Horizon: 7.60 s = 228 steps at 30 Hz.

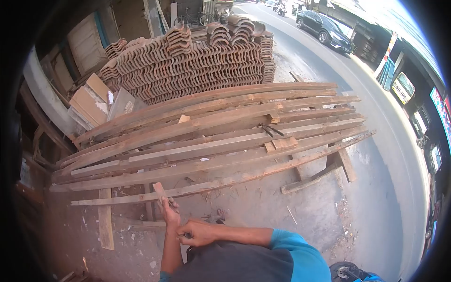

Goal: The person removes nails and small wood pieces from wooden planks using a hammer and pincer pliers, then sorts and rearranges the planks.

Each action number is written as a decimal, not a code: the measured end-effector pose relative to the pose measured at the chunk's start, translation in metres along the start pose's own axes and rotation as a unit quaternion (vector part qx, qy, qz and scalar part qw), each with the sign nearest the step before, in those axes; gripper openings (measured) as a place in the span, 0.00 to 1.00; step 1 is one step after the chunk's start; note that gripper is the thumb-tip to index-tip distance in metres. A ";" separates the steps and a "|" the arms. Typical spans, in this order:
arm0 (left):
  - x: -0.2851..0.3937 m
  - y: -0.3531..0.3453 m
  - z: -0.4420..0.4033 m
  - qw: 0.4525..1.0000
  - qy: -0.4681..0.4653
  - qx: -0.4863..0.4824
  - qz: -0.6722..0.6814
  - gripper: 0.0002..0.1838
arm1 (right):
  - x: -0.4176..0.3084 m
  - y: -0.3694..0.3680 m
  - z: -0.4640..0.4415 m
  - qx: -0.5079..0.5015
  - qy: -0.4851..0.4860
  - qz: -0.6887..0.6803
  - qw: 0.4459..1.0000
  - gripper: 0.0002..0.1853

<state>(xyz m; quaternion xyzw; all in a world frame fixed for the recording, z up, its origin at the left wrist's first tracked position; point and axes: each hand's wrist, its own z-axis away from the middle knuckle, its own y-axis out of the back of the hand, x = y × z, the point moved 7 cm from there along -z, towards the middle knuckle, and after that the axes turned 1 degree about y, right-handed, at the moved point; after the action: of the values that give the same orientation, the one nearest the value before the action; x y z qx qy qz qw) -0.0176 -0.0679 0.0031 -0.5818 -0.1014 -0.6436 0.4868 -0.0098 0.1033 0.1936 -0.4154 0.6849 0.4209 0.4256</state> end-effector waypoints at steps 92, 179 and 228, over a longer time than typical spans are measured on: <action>0.331 0.611 -0.085 0.910 -0.027 0.372 -0.180 0.32 | 0.037 -0.179 -0.463 0.195 0.053 -0.056 0.978 0.22; 0.420 0.706 -0.358 0.939 0.067 0.227 -0.249 0.29 | 0.080 -0.483 -0.810 -0.042 0.202 -0.163 0.965 0.17; 0.450 0.665 -0.372 0.816 -0.239 0.075 -0.521 0.32 | 0.100 -0.401 -0.760 0.084 0.141 -0.199 0.966 0.14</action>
<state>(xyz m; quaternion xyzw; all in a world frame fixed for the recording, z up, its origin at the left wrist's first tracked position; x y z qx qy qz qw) 0.3043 -0.8921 -0.0179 -0.5394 -0.5508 -0.6316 0.0817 0.1550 -0.7454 0.2267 -0.5612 0.6746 0.2057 0.4331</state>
